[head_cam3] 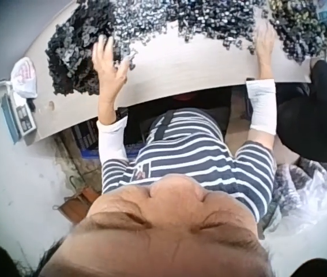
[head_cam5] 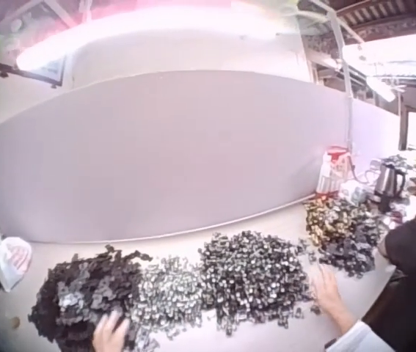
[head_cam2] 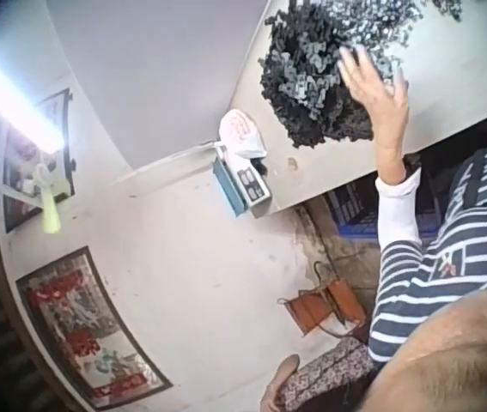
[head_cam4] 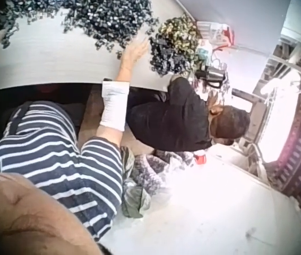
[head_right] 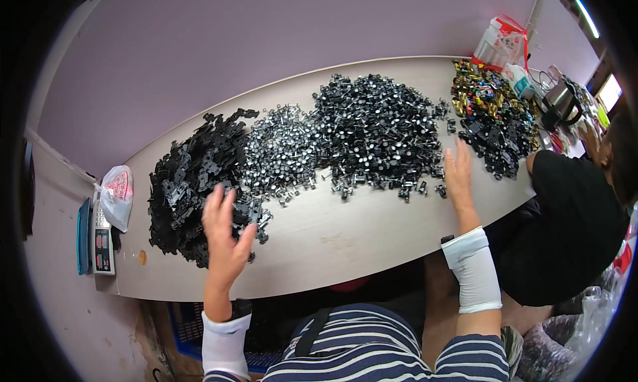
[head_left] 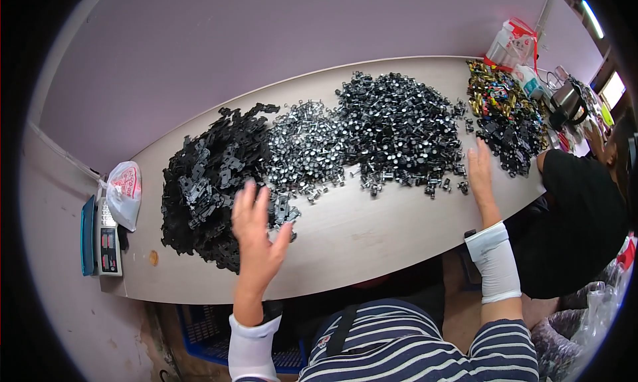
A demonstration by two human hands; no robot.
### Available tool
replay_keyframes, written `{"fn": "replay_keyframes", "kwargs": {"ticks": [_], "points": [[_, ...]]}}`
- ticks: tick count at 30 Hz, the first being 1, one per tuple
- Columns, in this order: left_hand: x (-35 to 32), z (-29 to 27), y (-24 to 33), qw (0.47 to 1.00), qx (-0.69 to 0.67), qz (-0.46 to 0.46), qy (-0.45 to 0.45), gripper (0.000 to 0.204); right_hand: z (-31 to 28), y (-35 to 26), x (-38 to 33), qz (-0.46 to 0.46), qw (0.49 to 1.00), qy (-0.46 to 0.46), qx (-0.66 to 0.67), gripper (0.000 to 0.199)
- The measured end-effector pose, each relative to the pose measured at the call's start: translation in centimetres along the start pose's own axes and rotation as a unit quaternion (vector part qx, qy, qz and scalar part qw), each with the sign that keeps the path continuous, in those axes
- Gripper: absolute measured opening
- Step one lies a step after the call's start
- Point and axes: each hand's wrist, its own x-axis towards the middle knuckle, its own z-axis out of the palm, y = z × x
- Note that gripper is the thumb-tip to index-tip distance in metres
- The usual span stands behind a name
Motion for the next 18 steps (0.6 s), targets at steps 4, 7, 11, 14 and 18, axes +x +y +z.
{"fn": "replay_keyframes", "kwargs": {"ticks": [4,7,11,14,18], "points": [[4.8,6.5,4.0,0.988,-0.040,0.093,-0.121,0.073,2.9,-0.6,-1.2,0.090,0.985,-0.140,0.042,0.055],[6.8,10.9,6.9,0.975,0.006,0.142,-0.173,0.077,4.5,-5.5,-2.9,0.068,0.990,-0.118,-0.037,0.063],[8.0,15.1,8.8,0.973,0.026,0.157,-0.166,0.076,5.5,-8.7,-4.4,0.085,0.988,-0.123,-0.028,0.061],[7.6,16.1,9.3,0.972,0.026,0.141,-0.188,0.075,6.1,-10.6,-5.5,0.074,0.990,-0.111,-0.048,0.064],[6.8,15.8,8.4,0.977,0.021,0.111,-0.183,0.069,6.7,-11.3,-5.7,0.070,0.989,-0.109,-0.069,0.066]]}}
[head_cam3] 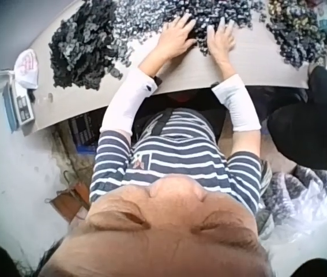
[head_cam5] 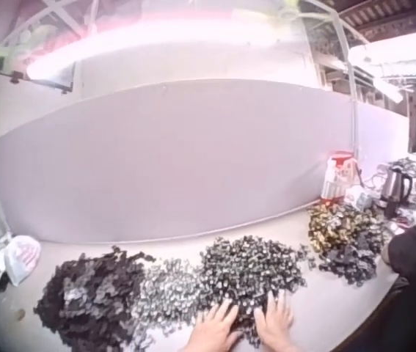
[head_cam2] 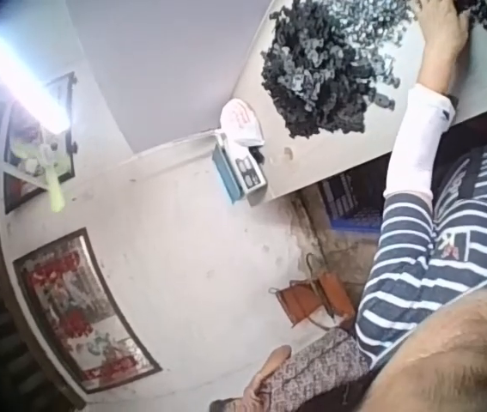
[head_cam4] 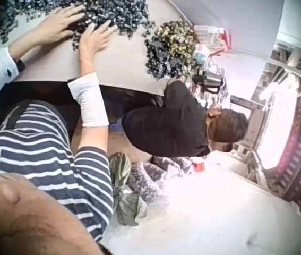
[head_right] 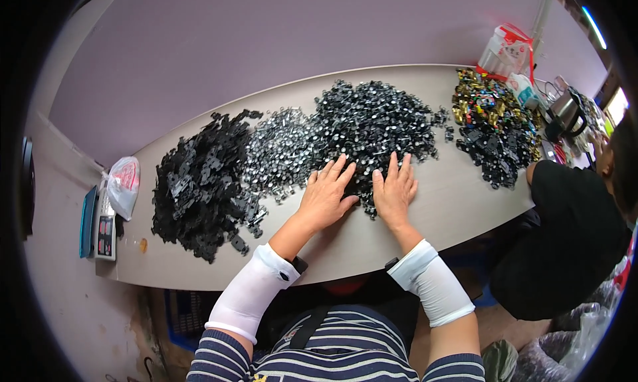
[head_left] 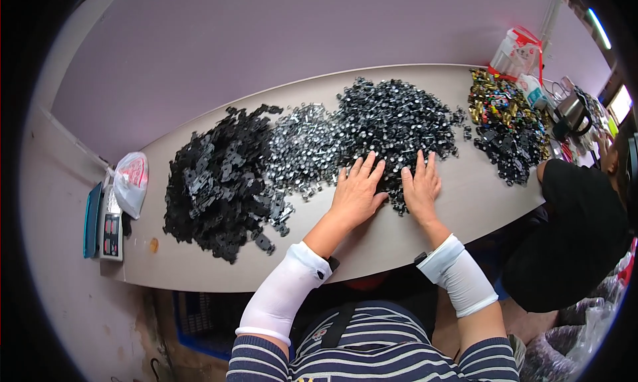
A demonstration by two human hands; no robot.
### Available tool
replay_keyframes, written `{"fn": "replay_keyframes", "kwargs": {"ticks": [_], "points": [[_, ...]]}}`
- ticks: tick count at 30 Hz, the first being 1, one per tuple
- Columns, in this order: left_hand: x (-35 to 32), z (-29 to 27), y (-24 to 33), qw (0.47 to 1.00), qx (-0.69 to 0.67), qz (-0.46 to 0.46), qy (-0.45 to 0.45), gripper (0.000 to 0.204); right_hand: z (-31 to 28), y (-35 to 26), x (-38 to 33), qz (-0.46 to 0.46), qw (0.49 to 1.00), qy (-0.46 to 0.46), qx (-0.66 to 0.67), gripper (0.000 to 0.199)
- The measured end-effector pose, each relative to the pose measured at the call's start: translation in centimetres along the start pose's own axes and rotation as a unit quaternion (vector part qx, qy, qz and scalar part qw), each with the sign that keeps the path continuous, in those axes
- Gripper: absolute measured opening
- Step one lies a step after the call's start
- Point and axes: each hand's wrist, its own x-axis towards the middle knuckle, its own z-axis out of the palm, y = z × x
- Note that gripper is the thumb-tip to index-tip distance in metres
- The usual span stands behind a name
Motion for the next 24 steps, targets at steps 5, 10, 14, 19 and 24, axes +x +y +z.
{"fn": "replay_keyframes", "kwargs": {"ticks": [5,10,14,19,24], "points": [[-2.1,0.4,-0.5,0.998,0.026,0.020,0.050,0.057,-0.6,0.2,0.5,0.013,0.998,-0.052,-0.015,0.072],[-7.2,-3.7,-2.2,0.990,-0.020,-0.027,0.139,0.055,-3.7,2.0,0.5,-0.109,0.982,-0.034,0.149,0.070],[-14.7,-6.2,-6.6,0.968,0.042,-0.168,0.184,0.035,-6.1,0.9,-0.8,-0.109,0.975,-0.053,0.188,0.061],[-18.5,-6.4,-6.6,0.961,0.062,-0.221,0.152,0.025,-8.1,-5.4,-3.2,-0.279,0.952,-0.043,0.115,0.043],[-17.0,-5.0,-5.7,0.975,0.004,-0.151,0.165,0.020,-5.6,-10.8,-4.9,-0.435,0.862,-0.227,0.124,0.025]]}}
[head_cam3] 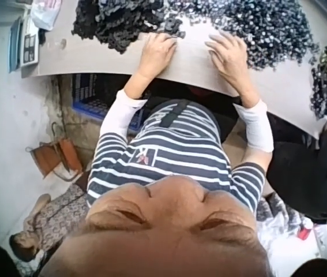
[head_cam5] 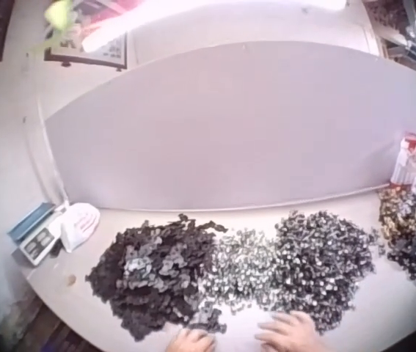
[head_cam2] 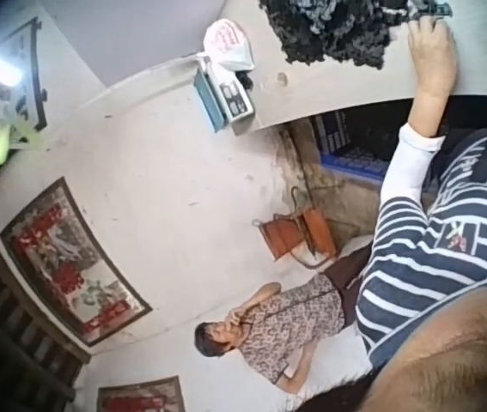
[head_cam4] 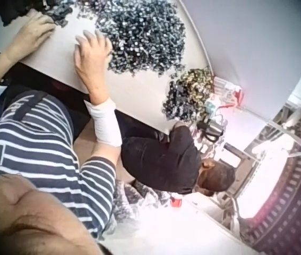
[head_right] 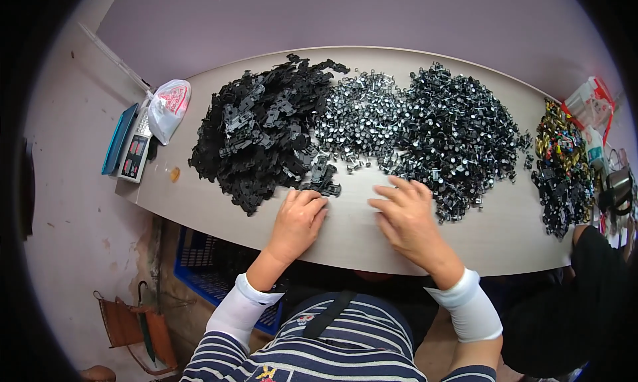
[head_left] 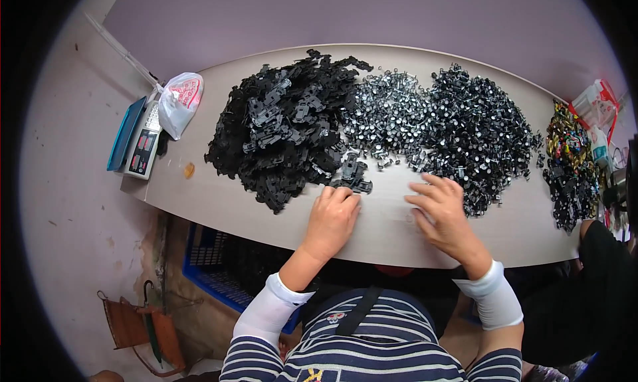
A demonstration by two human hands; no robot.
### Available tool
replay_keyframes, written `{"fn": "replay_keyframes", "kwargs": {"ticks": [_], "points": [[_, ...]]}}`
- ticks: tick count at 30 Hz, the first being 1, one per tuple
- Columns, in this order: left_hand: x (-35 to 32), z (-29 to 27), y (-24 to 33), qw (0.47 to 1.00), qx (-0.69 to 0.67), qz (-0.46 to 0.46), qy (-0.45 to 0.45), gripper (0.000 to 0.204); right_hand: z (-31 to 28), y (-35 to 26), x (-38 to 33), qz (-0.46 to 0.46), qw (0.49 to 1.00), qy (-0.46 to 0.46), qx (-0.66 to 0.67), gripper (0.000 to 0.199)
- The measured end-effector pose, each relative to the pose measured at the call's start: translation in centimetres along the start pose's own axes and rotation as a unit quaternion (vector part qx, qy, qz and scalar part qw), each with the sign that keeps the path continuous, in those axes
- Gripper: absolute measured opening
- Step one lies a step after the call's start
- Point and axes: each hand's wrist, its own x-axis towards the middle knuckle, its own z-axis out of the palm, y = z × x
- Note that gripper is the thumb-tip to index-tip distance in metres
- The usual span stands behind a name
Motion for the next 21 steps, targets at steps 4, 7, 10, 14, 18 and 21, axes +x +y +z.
{"fn": "replay_keyframes", "kwargs": {"ticks": [4,7,10,14,18,21], "points": [[2.5,-0.2,0.2,1.000,0.014,-0.009,0.013,0.017,2.7,0.8,3.5,-0.033,0.998,0.004,-0.056,0.021],[4.8,0.0,-0.6,0.997,0.065,-0.043,0.029,0.016,4.4,1.7,5.7,-0.043,0.994,0.031,-0.092,0.017],[5.8,1.4,-1.6,0.984,0.133,-0.113,-0.025,0.024,5.5,2.1,6.9,-0.039,0.992,0.035,-0.114,0.010],[6.2,1.9,-1.7,0.987,0.090,-0.129,-0.031,0.025,5.8,3.1,7.2,-0.034,0.995,0.021,-0.095,0.013],[6.3,2.4,-2.3,0.987,-0.068,-0.147,0.013,0.021,6.4,3.7,7.0,0.003,0.997,0.048,-0.053,0.012],[6.8,2.2,-2.7,0.975,-0.156,-0.156,0.019,0.019,6.6,4.0,6.7,0.011,0.997,0.072,-0.036,0.010]]}}
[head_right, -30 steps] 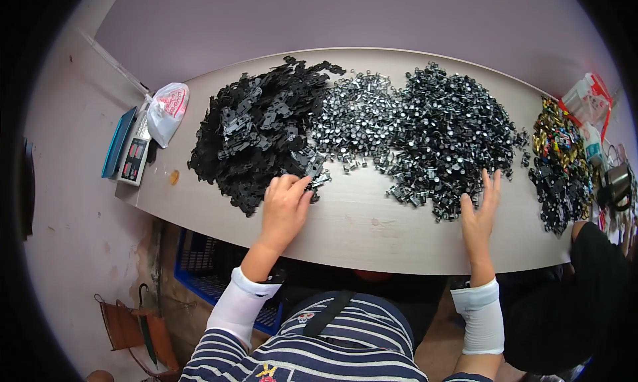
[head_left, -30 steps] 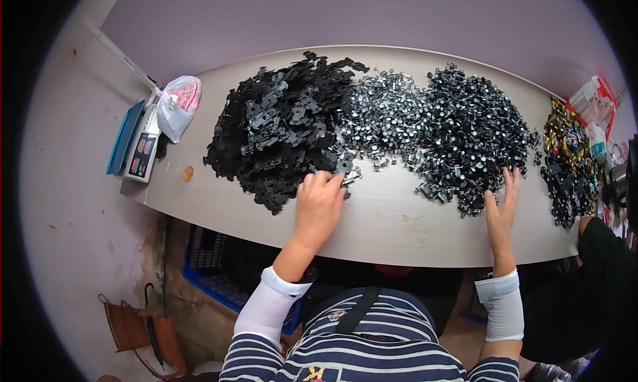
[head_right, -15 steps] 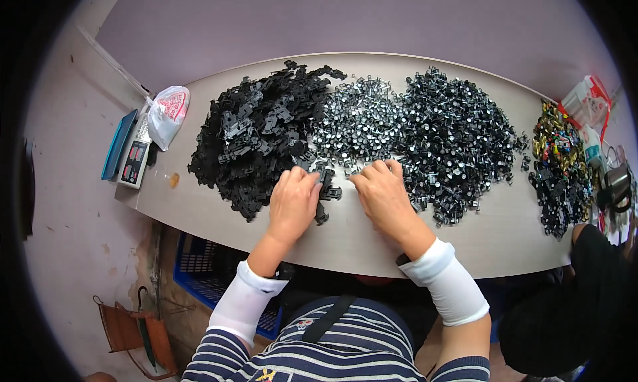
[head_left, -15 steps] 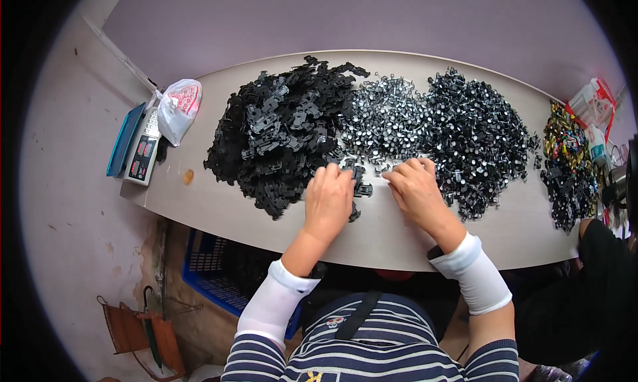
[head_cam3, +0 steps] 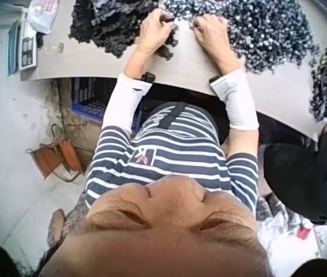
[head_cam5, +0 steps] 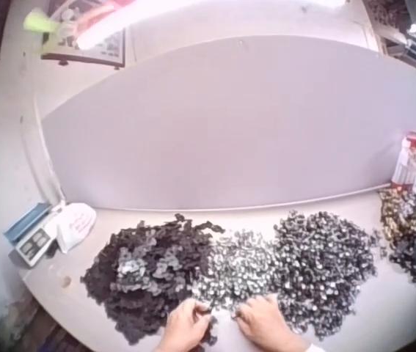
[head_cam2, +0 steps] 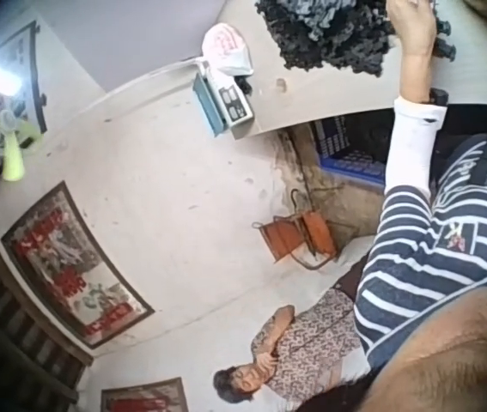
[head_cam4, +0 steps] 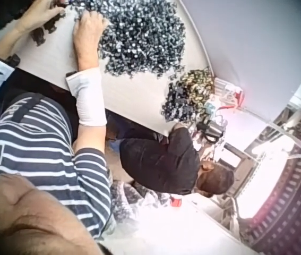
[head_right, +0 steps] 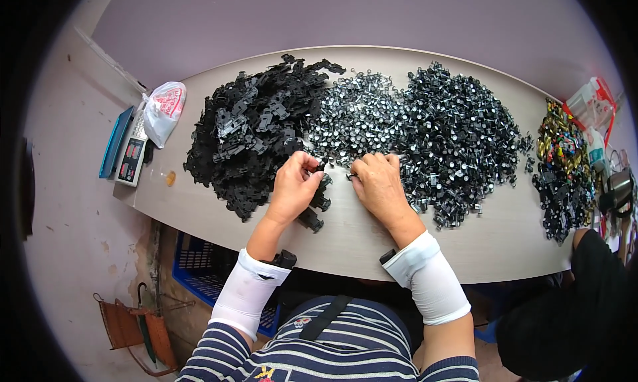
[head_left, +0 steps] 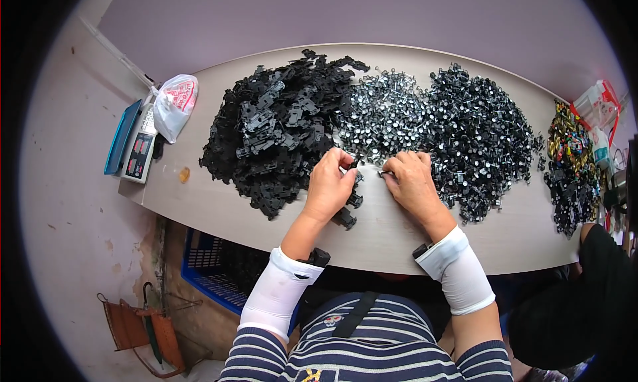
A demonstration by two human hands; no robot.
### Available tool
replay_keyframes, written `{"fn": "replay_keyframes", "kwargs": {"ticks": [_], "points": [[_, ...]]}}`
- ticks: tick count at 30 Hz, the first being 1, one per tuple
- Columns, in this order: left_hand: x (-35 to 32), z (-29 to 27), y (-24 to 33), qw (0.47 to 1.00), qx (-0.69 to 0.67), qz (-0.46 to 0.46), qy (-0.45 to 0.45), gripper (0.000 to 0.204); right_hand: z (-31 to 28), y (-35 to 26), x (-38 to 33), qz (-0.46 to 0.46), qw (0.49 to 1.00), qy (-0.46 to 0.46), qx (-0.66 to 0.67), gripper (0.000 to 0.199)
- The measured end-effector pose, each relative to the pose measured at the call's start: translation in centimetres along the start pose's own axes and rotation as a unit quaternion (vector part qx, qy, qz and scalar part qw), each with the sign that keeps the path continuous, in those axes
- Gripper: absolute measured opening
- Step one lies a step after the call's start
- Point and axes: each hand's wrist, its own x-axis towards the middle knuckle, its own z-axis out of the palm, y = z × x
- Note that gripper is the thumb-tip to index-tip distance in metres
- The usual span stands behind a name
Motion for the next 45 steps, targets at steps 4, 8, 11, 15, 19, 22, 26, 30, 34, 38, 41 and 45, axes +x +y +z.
{"fn": "replay_keyframes", "kwargs": {"ticks": [4,8,11,15,19,22,26,30,34,38,41,45], "points": [[1.2,-0.4,0.1,0.983,-0.166,-0.072,-0.029,0.021,-0.9,0.4,-0.1,0.012,1.000,0.011,0.009,0.009],[2.8,-0.7,1.4,0.870,-0.429,-0.203,-0.132,0.024,-1.8,0.5,-0.2,0.005,1.000,-0.001,0.030,0.008],[4.1,-0.2,1.5,0.822,-0.502,-0.190,-0.191,0.021,-2.5,0.2,-0.2,0.029,0.997,0.004,0.072,0.008],[5.1,0.9,1.1,0.821,-0.500,-0.196,-0.190,0.018,-2.5,0.9,-0.1,0.076,0.992,0.023,0.101,0.007],[5.0,1.7,1.4,0.810,-0.520,-0.192,-0.194,0.019,-2.8,1.5,0.0,0.103,0.989,0.063,0.087,0.008],[4.8,1.7,1.5,0.799,-0.530,-0.209,-0.190,0.020,-2.9,0.9,0.5,0.135,0.964,0.139,0.180,0.009],[4.2,2.4,1.6,0.780,-0.554,-0.209,-0.202,0.020,-2.5,1.1,0.3,0.132,0.961,0.101,0.220,0.010],[4.0,2.4,2.3,0.797,-0.518,-0.209,-0.228,0.027,-3.1,0.3,0.7,0.099,0.964,0.121,0.214,0.017],[3.7,2.3,1.6,0.841,-0.452,-0.161,-0.250,0.025,-3.7,-0.2,1.0,0.058,0.972,0.114,0.195,0.024],[3.9,1.9,2.1,0.850,-0.440,-0.133,-0.258,0.020,-3.7,-0.1,0.7,0.077,0.975,0.026,0.208,0.030],[3.9,2.6,1.3,0.805,-0.520,-0.178,-0.223,0.016,-3.4,0.1,0.7,0.053,0.977,0.067,0.194,0.029],[3.8,2.9,1.3,0.785,-0.549,-0.205,-0.200,0.014,-3.6,0.3,0.8,0.009,0.983,0.104,0.151,0.029]]}}
